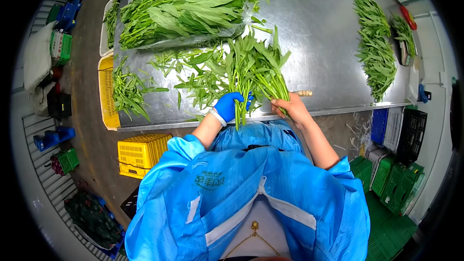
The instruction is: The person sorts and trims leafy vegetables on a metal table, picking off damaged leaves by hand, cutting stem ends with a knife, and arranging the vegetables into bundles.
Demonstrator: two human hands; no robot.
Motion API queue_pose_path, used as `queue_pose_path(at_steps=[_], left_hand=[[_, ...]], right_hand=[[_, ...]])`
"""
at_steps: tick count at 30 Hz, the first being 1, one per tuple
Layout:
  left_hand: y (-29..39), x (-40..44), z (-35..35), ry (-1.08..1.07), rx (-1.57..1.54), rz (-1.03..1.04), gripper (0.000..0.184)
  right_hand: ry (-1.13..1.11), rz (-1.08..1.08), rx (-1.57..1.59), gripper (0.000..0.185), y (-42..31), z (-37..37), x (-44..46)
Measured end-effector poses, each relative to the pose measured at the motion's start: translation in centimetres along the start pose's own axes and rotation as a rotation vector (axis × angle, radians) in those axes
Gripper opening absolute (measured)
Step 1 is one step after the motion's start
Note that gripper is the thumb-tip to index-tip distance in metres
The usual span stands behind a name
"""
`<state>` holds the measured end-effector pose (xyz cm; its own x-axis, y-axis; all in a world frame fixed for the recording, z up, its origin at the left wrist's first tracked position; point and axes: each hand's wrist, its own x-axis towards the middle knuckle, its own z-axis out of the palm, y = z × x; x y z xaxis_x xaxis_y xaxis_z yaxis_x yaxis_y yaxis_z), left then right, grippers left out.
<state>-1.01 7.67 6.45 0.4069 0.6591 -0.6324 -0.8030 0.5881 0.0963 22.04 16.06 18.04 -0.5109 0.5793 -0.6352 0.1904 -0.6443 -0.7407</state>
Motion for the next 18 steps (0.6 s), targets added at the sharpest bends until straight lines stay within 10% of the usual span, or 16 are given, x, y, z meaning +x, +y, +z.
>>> queue_pose_path(at_steps=[7,10,13,18], left_hand=[[2.1,-3.8,4.2,0.102,0.291,0.247,0.024],[3.0,-4.2,4.1,0.079,0.206,0.302,0.028],[2.5,-2.6,2.9,-0.029,0.065,0.248,0.032],[0.7,-1.7,4.6,-0.197,-0.073,0.276,0.040]], right_hand=[[0.214,-0.343,0.162,0.024,-6.4,-1.0,-5.6],[-0.085,-0.716,0.588,0.028,-6.6,-4.3,-5.2],[0.182,-0.283,0.207,0.028,-7.4,-4.8,-2.5],[0.209,-0.397,0.251,0.031,-6.3,-2.4,-1.5]])
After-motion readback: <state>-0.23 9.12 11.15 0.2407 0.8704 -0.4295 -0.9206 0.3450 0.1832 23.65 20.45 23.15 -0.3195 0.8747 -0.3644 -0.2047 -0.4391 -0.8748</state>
